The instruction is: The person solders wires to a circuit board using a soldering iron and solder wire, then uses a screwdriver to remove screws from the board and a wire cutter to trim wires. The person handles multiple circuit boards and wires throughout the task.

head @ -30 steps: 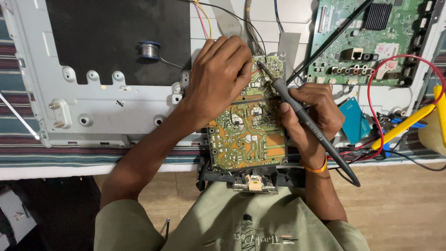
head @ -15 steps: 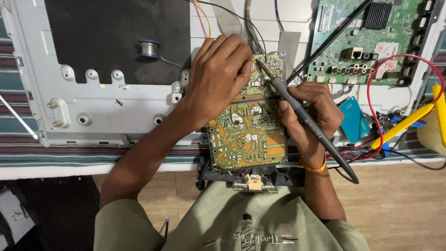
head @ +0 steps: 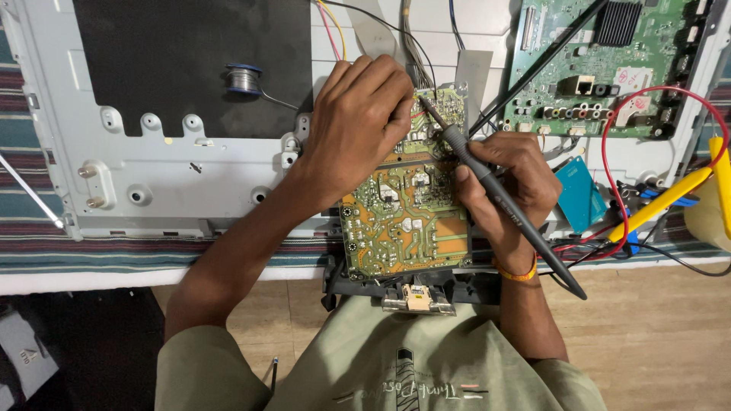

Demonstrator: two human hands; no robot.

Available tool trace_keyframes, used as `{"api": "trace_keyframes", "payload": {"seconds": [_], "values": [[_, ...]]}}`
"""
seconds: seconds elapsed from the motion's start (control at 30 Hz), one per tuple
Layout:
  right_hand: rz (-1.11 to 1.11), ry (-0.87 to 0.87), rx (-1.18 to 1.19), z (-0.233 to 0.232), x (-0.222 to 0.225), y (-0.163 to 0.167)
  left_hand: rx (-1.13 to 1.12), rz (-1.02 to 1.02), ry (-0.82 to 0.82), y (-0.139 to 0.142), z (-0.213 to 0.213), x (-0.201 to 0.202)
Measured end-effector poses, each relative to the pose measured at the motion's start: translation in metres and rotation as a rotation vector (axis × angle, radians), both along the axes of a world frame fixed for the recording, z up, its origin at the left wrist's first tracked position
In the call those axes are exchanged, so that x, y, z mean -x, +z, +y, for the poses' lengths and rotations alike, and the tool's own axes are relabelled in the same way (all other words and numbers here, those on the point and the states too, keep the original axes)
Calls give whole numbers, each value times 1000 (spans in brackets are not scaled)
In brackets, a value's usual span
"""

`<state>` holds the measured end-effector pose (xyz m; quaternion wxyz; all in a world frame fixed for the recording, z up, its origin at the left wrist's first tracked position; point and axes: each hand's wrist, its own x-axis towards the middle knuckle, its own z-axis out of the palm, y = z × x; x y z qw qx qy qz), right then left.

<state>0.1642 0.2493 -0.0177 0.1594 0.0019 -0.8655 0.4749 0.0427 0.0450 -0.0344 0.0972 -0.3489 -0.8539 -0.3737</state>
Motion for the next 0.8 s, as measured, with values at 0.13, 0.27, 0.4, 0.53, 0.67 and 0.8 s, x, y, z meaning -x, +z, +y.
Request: {"api": "trace_keyframes", "payload": {"seconds": [0.13,0.27,0.4,0.53,0.67,0.8], "values": [[5,12,-20,0,0,1,-8,-6,-4,3,0,1],[5,6,11,2,-3,-3,-8,-13,0,4,0,1],[50,-42,137,6,-7,-12,-19,-5,-3,4,-1,0],[53,-69,265,9,-11,-21,-13,6,-3,2,-1,0],[66,-86,260,10,-13,-26,-10,5,-1,0,-1,0],[80,-123,332,11,-15,-27,-25,19,-2,-1,0,-1]]}}
